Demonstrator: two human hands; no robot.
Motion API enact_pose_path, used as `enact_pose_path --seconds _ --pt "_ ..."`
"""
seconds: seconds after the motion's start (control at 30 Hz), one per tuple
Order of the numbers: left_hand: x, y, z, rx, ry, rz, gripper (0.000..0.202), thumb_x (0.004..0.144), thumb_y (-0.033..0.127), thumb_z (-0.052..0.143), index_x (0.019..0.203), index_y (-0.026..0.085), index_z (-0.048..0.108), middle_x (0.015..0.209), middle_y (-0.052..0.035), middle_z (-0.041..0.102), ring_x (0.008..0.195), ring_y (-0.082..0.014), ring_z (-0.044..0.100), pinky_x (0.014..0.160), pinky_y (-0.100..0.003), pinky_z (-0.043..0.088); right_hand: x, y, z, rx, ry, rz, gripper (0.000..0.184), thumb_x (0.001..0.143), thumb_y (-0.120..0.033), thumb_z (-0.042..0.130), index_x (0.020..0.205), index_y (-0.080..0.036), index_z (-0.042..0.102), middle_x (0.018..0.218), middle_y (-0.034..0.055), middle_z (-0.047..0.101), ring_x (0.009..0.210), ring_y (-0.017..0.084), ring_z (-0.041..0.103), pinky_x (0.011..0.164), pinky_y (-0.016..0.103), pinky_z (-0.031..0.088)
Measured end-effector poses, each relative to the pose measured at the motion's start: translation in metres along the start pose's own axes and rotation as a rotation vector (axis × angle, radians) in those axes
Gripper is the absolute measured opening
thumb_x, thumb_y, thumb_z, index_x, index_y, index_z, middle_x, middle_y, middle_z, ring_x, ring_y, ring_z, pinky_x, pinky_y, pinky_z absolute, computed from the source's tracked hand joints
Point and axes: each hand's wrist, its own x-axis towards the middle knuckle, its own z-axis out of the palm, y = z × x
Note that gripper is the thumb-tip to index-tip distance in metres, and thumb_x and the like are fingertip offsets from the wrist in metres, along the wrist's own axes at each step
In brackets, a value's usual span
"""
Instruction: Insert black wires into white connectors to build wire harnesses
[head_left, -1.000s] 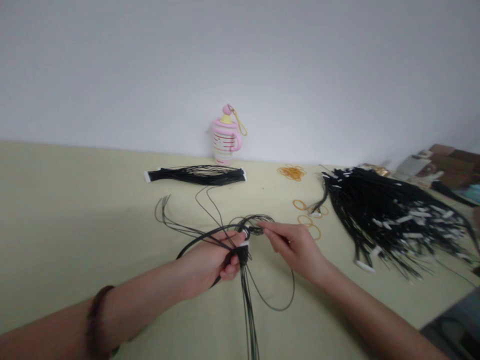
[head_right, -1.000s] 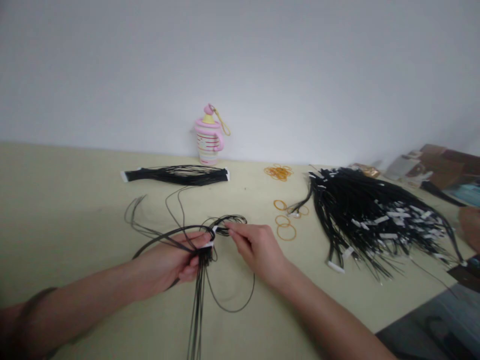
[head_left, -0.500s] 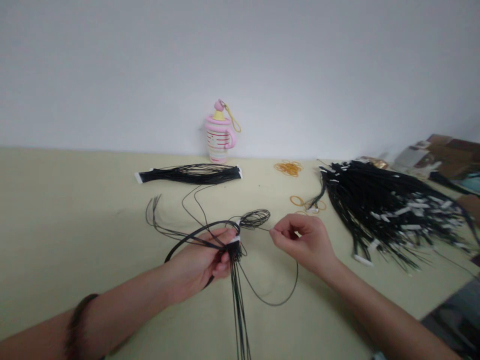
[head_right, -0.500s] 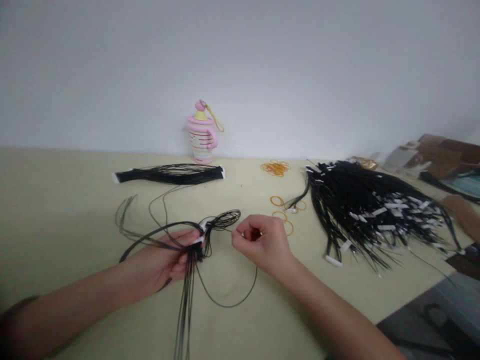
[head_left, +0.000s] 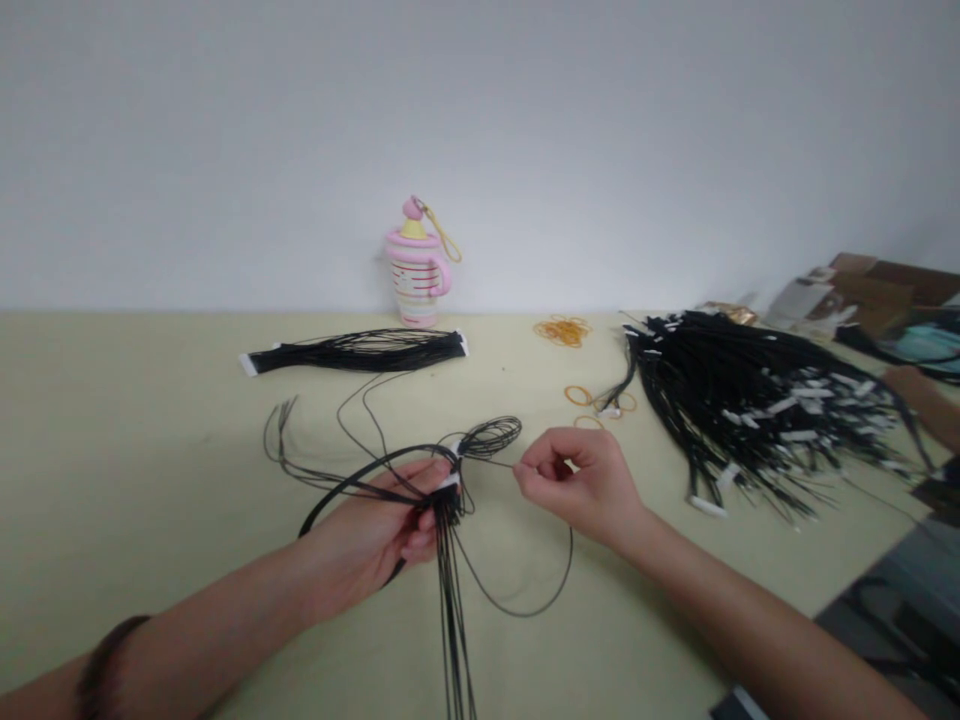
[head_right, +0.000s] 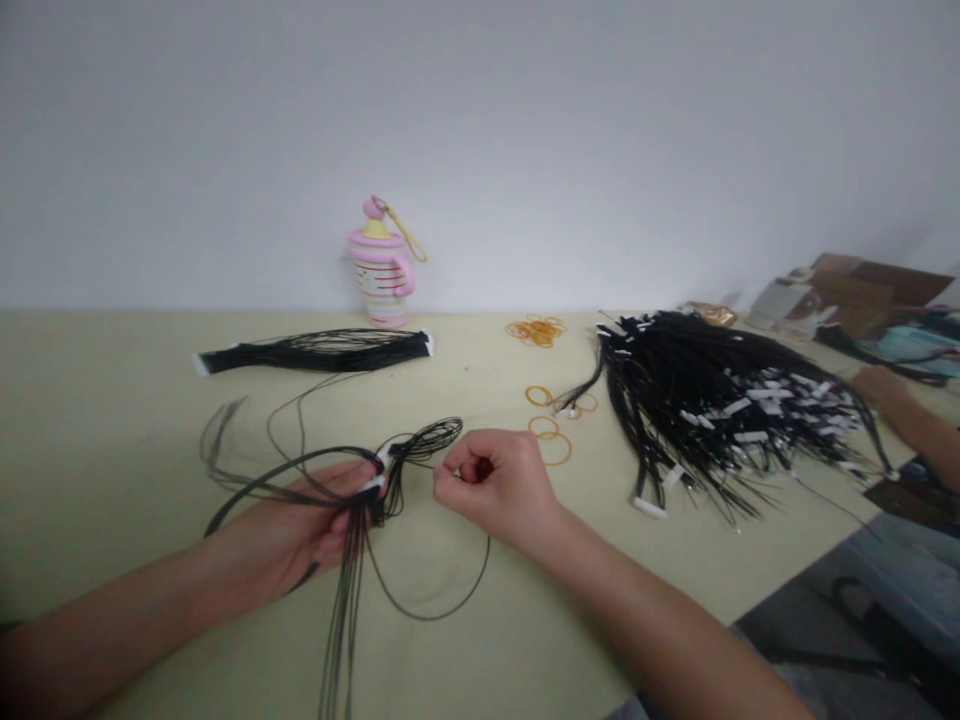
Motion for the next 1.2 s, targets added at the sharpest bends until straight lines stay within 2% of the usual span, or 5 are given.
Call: enact_pose_path --seconds 0.7,1.03,1.2 --pt "-0.0039 0.0004 0.0022 0.021 0.011 0.013 0.018 0.073 0.03 0.06 0.072 0.014 0.05 0.051 0.0061 0.039 0.041 -0.0013 0.031 0.037 -0.012 0.02 0.0005 0.0014 0.0001 0.032 -0.015 0.051 0.011 0.062 -0.014 0.056 0.051 -0.014 0.054 0.043 -0.006 0.039 0.041 0.004 0.034 0.04 0.016 0.027" --pt "-0.0063 0.0038 0.0069 0.034 0.017 -0.004 0.021 0.074 0.031 0.06 0.068 0.014 0.049 0.047 0.0067 0.038 0.04 -0.0013 0.03 0.037 -0.013 0.019 0.0014 0.0021 0.0004 0.033 -0.014 0.044 0.011 0.061 -0.015 0.056 0.051 -0.014 0.053 0.043 -0.006 0.039 0.041 0.004 0.033 0.04 0.016 0.027" --pt "-0.0071 0.0012 0.0069 0.106 0.005 0.051 0.023 0.075 0.034 0.058 0.067 0.014 0.048 0.049 0.0064 0.038 0.041 -0.0017 0.029 0.038 -0.014 0.018 0.0012 0.0011 -0.0006 0.027 -0.021 0.047 0.011 0.061 -0.014 0.055 0.051 -0.014 0.052 0.043 -0.006 0.038 0.042 0.004 0.033 0.04 0.017 0.027"
